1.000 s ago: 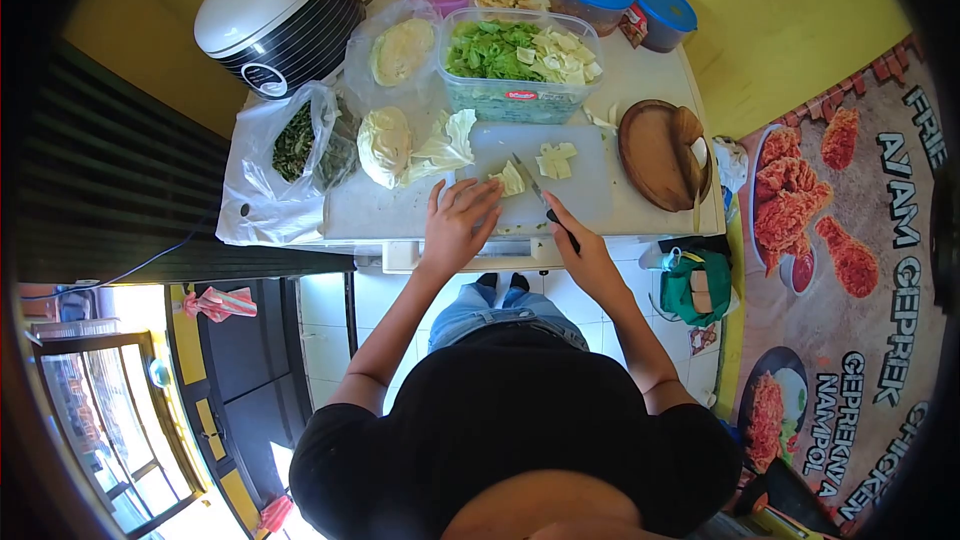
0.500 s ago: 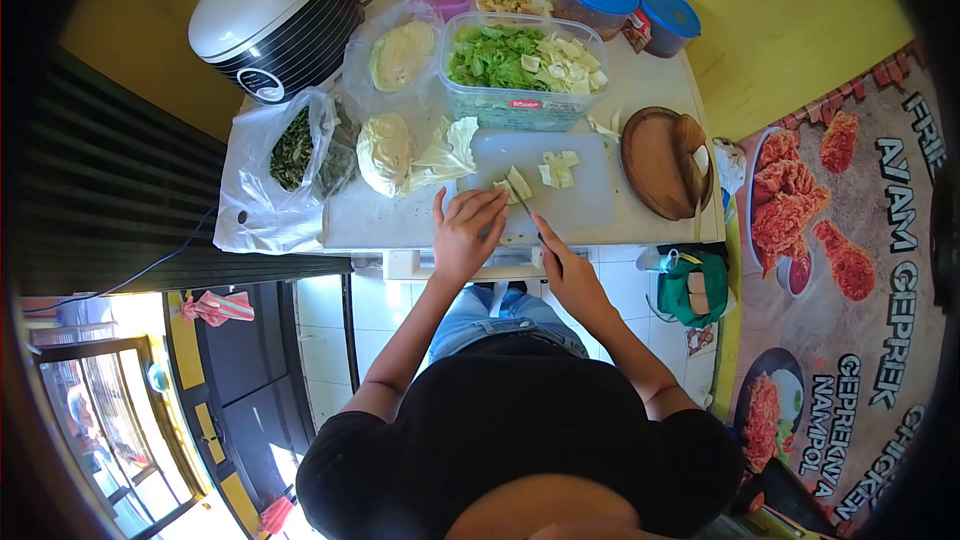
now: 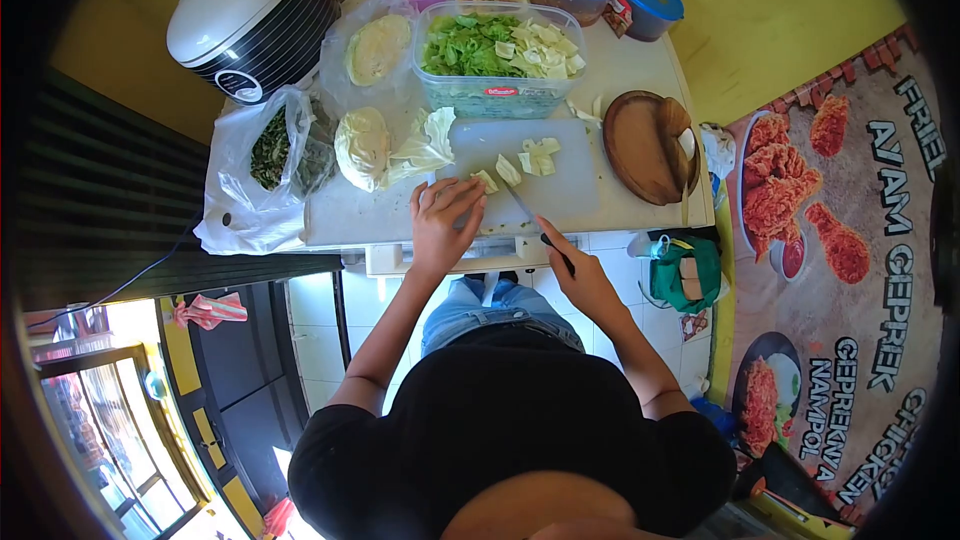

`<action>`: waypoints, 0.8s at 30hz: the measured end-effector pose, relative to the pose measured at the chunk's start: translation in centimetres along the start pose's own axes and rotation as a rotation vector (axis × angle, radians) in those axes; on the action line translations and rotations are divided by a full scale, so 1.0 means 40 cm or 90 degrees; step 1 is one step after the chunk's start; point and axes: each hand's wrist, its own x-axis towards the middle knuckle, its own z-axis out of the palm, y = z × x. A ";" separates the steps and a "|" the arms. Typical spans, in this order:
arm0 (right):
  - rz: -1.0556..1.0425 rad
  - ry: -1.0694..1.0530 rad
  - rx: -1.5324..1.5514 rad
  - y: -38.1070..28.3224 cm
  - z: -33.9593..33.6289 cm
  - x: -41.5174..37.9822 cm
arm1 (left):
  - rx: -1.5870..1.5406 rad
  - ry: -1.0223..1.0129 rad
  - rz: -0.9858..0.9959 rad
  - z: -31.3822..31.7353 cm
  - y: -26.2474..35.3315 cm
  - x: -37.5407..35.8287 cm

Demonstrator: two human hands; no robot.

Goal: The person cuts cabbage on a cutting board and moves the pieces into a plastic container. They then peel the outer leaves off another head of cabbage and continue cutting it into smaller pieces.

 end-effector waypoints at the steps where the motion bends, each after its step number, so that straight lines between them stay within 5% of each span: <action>1: 0.022 0.007 -0.006 -0.001 -0.009 -0.009 | 0.002 -0.007 0.004 -0.005 0.002 0.007; 16: 0.048 0.070 0.085 -0.011 -0.056 -0.024 | -0.018 -0.243 0.196 -0.008 -0.005 0.104; 24: 0.042 0.058 0.104 -0.030 -0.042 -0.003 | 0.010 -0.178 0.157 0.004 0.044 0.058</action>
